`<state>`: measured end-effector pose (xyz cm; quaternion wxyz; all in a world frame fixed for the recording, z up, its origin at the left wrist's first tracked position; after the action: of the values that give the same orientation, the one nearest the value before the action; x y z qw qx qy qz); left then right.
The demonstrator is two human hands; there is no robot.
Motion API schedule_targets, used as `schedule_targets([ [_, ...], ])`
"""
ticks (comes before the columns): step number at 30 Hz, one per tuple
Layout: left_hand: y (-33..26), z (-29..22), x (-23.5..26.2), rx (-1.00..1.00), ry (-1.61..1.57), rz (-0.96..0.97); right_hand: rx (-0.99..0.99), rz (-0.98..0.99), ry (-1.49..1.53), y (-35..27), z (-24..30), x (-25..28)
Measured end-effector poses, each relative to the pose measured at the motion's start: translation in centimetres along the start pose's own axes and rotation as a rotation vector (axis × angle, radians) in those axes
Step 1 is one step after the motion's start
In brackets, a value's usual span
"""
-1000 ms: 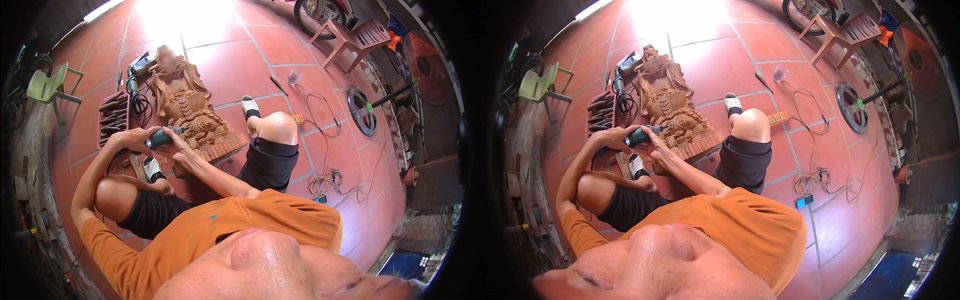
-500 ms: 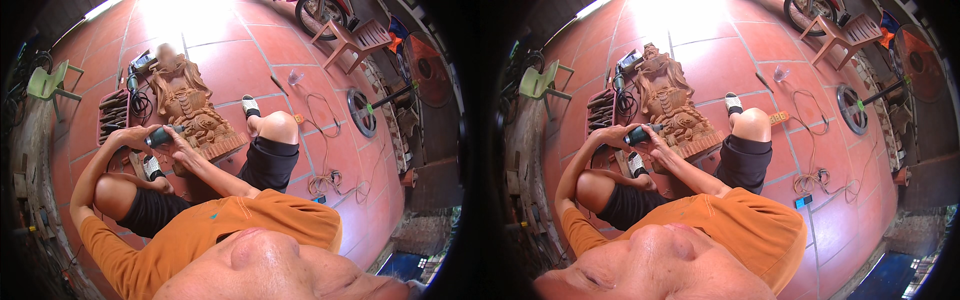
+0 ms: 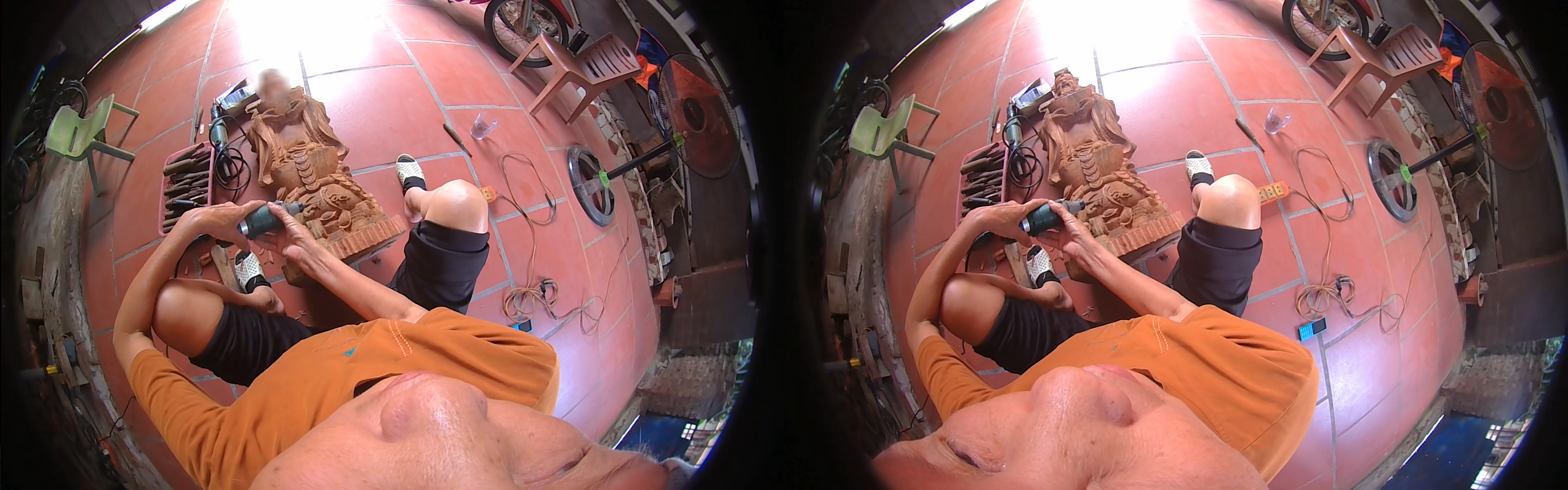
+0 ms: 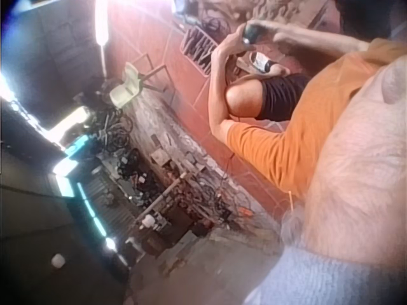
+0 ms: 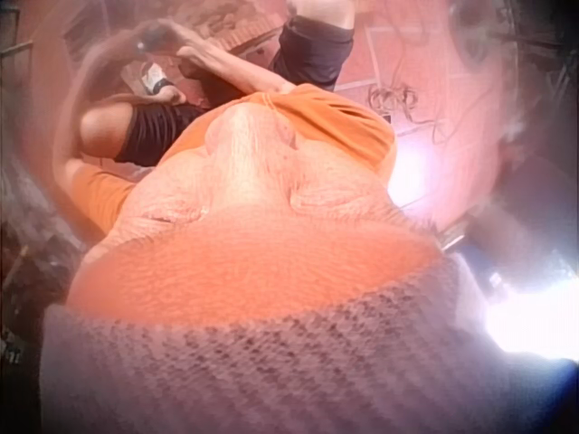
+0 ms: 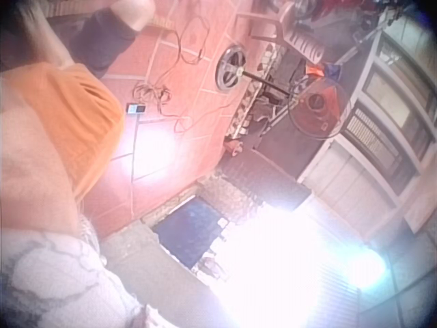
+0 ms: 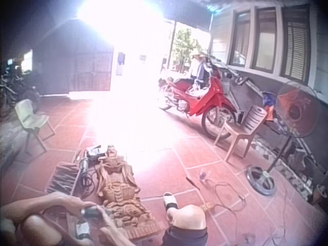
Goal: The person uses a handheld rotary tool to carve details into a wooden sculpture of a seated figure. They hold the tool with both hands and work on the lower portion of the figure, removing wood shavings as they refine the surface.
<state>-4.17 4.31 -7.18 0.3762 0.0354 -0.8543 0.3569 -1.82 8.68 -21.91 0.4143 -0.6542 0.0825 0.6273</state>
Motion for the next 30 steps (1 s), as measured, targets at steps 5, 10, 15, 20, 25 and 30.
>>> schedule_targets([
  [5, -0.4, -0.7, 0.2, 0.014, -0.02, 0.014, 0.0, -0.006, 0.001, -0.3, -0.4, -0.4],
  [10, -0.4, -0.8, 0.3, 0.017, 0.033, 0.006, 0.015, 0.0, -0.006, -0.8, -0.5, -0.9],
  [15, -0.8, -0.4, 0.1, 0.002, 0.029, -0.015, 0.02, 0.0, -0.015, -1.3, -0.6, -1.6],
  [20, -1.1, -0.5, 0.0, 0.0, 0.031, -0.014, -0.014, 0.005, -0.023, -1.0, -1.0, -1.2],
  [25, -0.9, -0.1, -0.9, -0.105, 0.035, -0.047, -0.101, 0.003, 0.026, -1.0, -2.1, -0.4],
  [30, -1.1, 0.2, -1.7, -0.146, 0.071, -0.028, -0.039, 0.02, -0.008, -2.6, -2.8, -1.7],
])
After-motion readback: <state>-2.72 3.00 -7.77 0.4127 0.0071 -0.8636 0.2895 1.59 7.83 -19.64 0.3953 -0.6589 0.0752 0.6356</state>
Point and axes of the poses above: each hand's wrist, its own y-axis towards the middle knuckle, its own x-axis out of the back of the hand, z = x × y, the point moved 9 cm from there along y, towards the middle knuckle, and after that the axes turned 12 degrees about -x, right-handed, at the moved point
